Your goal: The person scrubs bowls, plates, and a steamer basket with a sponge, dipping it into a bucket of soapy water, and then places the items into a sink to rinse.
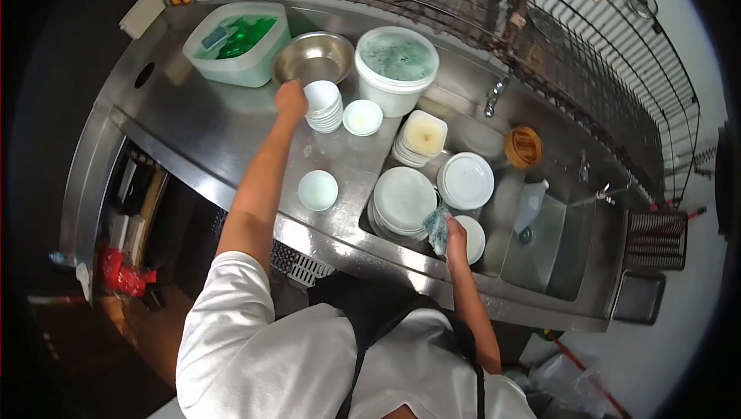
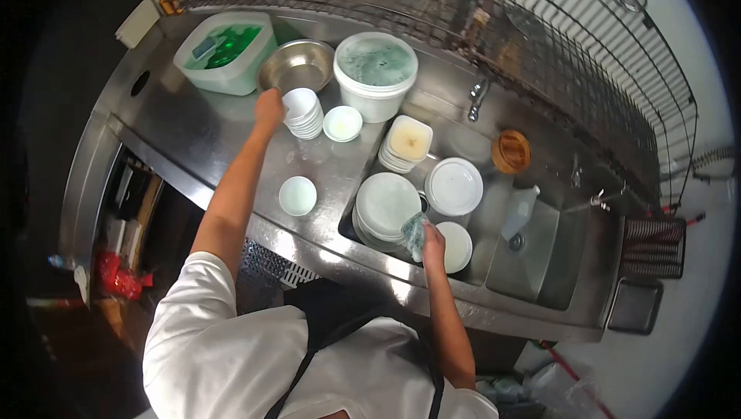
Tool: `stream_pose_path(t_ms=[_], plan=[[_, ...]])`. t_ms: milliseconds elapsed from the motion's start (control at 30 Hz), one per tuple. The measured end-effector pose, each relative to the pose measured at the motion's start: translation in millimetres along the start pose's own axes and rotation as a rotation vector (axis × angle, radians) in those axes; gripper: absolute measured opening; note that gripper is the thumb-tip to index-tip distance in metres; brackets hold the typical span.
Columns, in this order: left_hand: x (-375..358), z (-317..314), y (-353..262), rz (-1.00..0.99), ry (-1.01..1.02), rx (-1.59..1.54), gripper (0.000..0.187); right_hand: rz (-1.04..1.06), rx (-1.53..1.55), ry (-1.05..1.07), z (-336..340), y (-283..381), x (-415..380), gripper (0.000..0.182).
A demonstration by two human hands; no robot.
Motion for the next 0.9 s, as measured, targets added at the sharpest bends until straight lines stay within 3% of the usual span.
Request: stream_pose_path(t_ms=[133, 300, 433, 533, 567, 700, 733, 800, 900], plan=[[11.8, -6.7, -3.0, -0.204, -0.046, 0.042, 0.009, -0.067, 0.038, -0.021, 19.0, -9.6, -16.2, 0.038], [36.1, -12.9, 3.3, -0.195, 0.136, 0.069, 0.017, -0.084, 0.033, -0.052, 36.9, -10.9, -21.5, 0.040], [35.9, 10.1, 8.6, -0.136, 0.175, -0.102, 0.029, -0.138, 0.216, -0.064, 38.3, -7.1, -23.4, 0.042], [4.5, 37.2, -20.0, 0.240, 0.421, -0.624, 0.028, -0.241, 0.443, -0.151, 40.7, -3.5, -34.3, 0.046], [-4.9, 34.2, -32.7, 0.271, 0.460, -0.761, 0.035, -0.251, 0.543, -0.054, 35.7, -5.0, -32.2, 0.048], [-58.0, 62.5, -131.4, -0.289, 0.265, -0.590, 0.049, -0.246, 0.481, 0.117, 19.8, -10.3, -11.8, 0.047], [-78.2, 60.2, -161.7, -0.475, 0.190, -0.483, 0.054, -0.074, 0.355, 0.083, 15.8, 7.3, -7.4, 0.044], [-126.7, 72.4, -221.3, -0.462, 0.196, -0.372, 0.056, 0.270, 0.098, 0.014, -8.4, 57.1, -12.5, 0.040], [-167.6, 42.9, -257.5, -0.382, 0.264, -0.492, 0.057, 0.775, -0.489, -0.071, -52.7, 129.6, -33.9, 0.039]])
Point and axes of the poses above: each hand's wrist, its own x-axis towards the middle knuckle, its own z-axis out of the back of the hand, y = z × x, the point moved 9 cm from there along x, towards the middle knuckle, and after that the axes turned 2 degrees about -y, right-handed, at the moved point
